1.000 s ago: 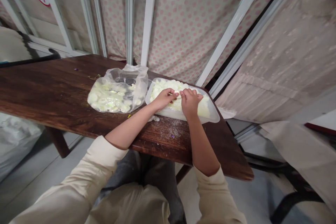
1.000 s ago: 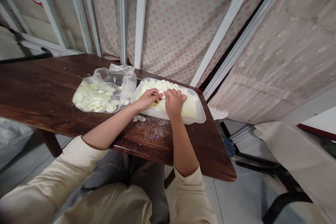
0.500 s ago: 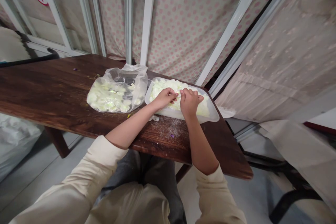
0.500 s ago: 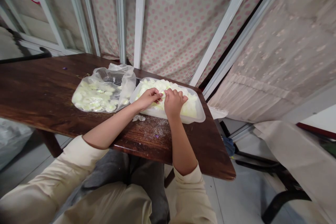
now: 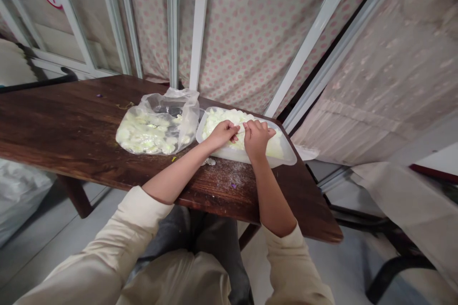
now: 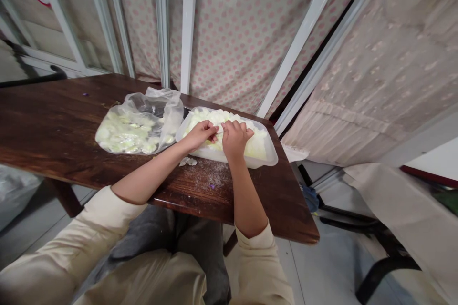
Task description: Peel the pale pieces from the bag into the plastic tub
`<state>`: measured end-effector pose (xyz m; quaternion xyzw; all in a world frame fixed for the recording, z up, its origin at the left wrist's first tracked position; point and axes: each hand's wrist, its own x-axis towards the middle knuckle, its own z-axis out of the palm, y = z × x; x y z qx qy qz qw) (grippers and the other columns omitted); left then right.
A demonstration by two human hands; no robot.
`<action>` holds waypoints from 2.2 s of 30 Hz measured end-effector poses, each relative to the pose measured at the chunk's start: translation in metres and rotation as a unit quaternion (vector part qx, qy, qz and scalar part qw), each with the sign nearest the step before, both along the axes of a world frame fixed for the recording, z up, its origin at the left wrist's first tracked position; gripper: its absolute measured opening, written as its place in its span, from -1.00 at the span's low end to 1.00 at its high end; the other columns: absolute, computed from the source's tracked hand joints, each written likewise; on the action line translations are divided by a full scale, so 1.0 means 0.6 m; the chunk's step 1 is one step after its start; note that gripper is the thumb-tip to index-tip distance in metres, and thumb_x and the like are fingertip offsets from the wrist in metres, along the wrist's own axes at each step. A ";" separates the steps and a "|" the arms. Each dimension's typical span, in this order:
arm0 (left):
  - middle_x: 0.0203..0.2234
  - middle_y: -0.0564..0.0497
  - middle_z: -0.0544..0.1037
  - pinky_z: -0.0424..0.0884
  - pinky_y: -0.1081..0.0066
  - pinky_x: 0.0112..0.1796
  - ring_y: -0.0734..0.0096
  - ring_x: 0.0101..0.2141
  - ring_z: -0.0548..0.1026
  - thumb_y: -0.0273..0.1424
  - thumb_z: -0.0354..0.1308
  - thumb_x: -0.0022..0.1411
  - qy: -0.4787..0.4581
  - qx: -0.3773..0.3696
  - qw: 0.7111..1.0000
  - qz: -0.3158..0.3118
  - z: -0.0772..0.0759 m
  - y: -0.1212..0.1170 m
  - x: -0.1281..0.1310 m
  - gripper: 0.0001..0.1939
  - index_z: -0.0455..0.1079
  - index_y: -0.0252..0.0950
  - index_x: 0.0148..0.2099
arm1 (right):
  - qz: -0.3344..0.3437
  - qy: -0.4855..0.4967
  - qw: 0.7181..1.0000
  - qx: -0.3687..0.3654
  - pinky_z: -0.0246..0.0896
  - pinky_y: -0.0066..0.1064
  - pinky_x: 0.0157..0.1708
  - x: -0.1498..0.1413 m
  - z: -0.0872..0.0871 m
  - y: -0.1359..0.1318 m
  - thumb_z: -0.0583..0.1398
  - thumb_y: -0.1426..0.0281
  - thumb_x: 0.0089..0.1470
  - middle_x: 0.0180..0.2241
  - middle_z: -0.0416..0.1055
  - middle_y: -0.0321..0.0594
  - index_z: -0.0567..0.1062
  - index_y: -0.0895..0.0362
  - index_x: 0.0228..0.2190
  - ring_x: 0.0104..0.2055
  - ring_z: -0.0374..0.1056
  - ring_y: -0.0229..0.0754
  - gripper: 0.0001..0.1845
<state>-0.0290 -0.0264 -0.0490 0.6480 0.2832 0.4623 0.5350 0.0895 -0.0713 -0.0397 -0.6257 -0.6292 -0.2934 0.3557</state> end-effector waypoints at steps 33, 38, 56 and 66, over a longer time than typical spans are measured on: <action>-0.66 0.10 0.34 0.23 0.54 -0.48 0.63 -0.59 0.32 -0.21 0.12 0.06 -0.011 0.034 0.997 -0.070 0.004 -0.008 -0.011 -0.71 0.20 -0.36 -0.43 | 0.026 0.037 0.999 -0.025 -0.25 -0.35 -0.27 0.005 0.000 0.000 -0.09 0.27 0.16 -0.51 0.33 -0.28 0.33 0.15 -0.54 -0.34 0.16 -0.24 -0.63; -0.67 0.11 0.34 0.24 0.54 -0.47 0.64 -0.60 0.32 -0.25 0.09 0.10 -0.028 0.031 0.998 -0.045 0.003 -0.007 -0.011 -0.74 0.18 -0.35 -0.44 | -0.027 0.150 0.988 -0.017 -0.21 -0.34 -0.27 0.016 -0.003 0.007 -0.14 0.24 0.17 -0.48 0.33 -0.25 0.36 0.15 -0.46 -0.34 0.17 -0.21 -0.61; -0.75 0.18 0.23 0.05 0.55 -0.62 0.68 -0.72 0.15 -0.22 0.11 0.07 0.013 0.019 0.999 -0.032 0.013 -0.021 -0.014 -0.75 0.22 -0.32 -0.39 | 0.147 0.142 0.977 -0.053 -0.16 -0.38 -0.24 0.019 0.001 0.007 -0.09 0.27 0.14 -0.42 0.34 -0.32 0.30 0.14 -0.49 -0.31 0.21 -0.27 -0.70; -0.77 0.19 0.19 0.05 0.51 -0.57 0.64 -0.70 0.12 -0.20 0.12 0.03 0.056 0.051 0.996 0.039 0.011 -0.017 -0.009 -0.74 0.22 -0.30 -0.43 | -0.015 0.048 0.998 -0.026 -0.30 -0.35 -0.32 0.003 -0.003 0.005 -0.08 0.28 0.16 -0.48 0.36 -0.26 0.35 0.13 -0.45 -0.33 0.12 -0.20 -0.70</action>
